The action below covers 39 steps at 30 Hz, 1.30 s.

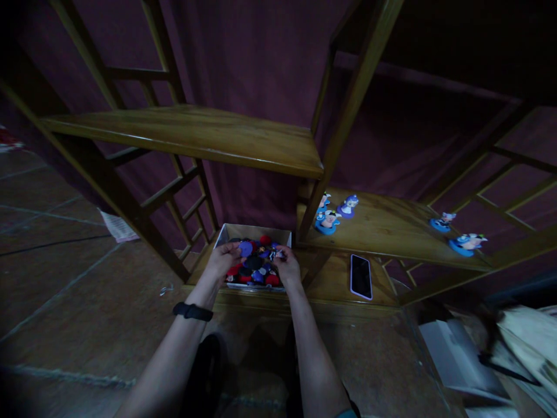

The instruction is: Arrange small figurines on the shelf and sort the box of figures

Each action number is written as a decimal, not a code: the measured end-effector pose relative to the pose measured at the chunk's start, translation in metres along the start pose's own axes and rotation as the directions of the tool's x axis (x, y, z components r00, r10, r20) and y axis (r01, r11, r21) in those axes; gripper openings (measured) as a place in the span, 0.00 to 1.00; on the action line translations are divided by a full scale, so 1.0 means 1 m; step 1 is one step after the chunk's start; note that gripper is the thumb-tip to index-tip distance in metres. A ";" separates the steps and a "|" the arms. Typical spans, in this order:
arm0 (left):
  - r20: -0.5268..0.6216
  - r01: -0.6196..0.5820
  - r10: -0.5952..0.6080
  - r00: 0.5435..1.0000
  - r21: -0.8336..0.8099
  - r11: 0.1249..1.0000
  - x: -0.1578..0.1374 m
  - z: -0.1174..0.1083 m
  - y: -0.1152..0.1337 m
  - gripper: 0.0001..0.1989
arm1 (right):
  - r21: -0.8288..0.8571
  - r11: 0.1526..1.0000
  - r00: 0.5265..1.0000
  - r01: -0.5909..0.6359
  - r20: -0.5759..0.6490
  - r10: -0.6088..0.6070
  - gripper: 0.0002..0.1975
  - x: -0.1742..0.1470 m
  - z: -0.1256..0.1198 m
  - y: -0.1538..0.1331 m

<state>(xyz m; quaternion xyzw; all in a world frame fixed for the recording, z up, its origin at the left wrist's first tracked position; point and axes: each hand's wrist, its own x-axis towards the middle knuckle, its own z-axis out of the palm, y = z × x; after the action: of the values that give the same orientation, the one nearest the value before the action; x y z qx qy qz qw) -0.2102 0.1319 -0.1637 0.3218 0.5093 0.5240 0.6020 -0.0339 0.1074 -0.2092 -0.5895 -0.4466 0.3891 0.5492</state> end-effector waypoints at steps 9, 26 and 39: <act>-0.005 -0.024 0.024 1.000 0.010 1.000 0.001 -0.003 0.002 0.08 | -0.369 0.929 0.999 0.042 0.027 -0.035 0.16 0.011 -0.001 0.019; -0.008 -0.048 0.048 0.999 -0.003 0.999 -0.003 -0.010 0.012 0.07 | -0.734 0.671 0.976 0.109 0.206 0.068 0.20 0.002 0.003 0.011; -0.027 -0.057 0.056 0.998 -0.025 0.998 -0.001 -0.013 0.011 0.08 | -0.801 0.589 0.978 0.106 0.191 0.082 0.29 0.000 0.000 0.011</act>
<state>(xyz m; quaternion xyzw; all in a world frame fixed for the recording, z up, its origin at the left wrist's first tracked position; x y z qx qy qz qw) -0.2253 0.1319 -0.1571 0.3216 0.5010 0.5514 0.5844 -0.0326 0.1075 -0.2200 -0.7272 -0.6329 0.1997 0.1751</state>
